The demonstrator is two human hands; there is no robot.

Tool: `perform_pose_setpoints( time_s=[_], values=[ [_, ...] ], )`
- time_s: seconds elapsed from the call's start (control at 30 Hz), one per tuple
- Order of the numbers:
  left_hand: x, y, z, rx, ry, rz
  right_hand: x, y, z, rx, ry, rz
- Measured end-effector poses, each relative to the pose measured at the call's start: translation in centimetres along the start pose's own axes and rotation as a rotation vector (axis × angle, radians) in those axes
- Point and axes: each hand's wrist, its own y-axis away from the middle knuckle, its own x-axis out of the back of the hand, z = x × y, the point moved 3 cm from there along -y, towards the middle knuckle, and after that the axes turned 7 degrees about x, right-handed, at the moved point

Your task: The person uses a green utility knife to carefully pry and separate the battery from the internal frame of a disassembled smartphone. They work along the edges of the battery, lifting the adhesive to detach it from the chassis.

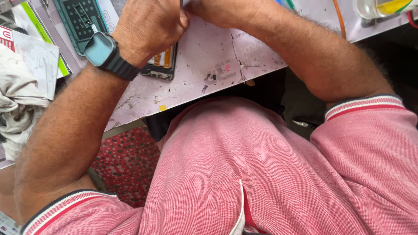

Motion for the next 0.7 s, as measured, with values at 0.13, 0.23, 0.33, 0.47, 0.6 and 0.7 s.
perform_pose_setpoints(
  time_s=[0.13,0.23,0.33,0.47,0.6,0.7],
  values=[
    [0.8,0.7,-2.0,0.068,0.194,0.038,0.9,0.7,-0.4,-0.128,0.073,-0.038],
    [0.9,1.7,-3.5,0.098,0.292,0.096,1.1,0.4,-0.2,-0.069,0.109,-0.017],
    [2.1,3.6,-3.9,0.089,0.291,0.182,0.6,0.6,0.5,-0.035,0.175,-0.043],
    [2.2,4.2,-4.5,0.200,0.219,0.185,0.3,0.5,0.9,0.066,0.182,-0.038],
    [1.5,4.5,-4.8,0.175,0.272,0.223,0.1,0.7,1.2,0.035,0.173,-0.070],
    [1.1,4.5,-4.6,0.094,0.318,0.286,-0.2,0.8,2.1,0.064,0.167,-0.072]
  ],
)
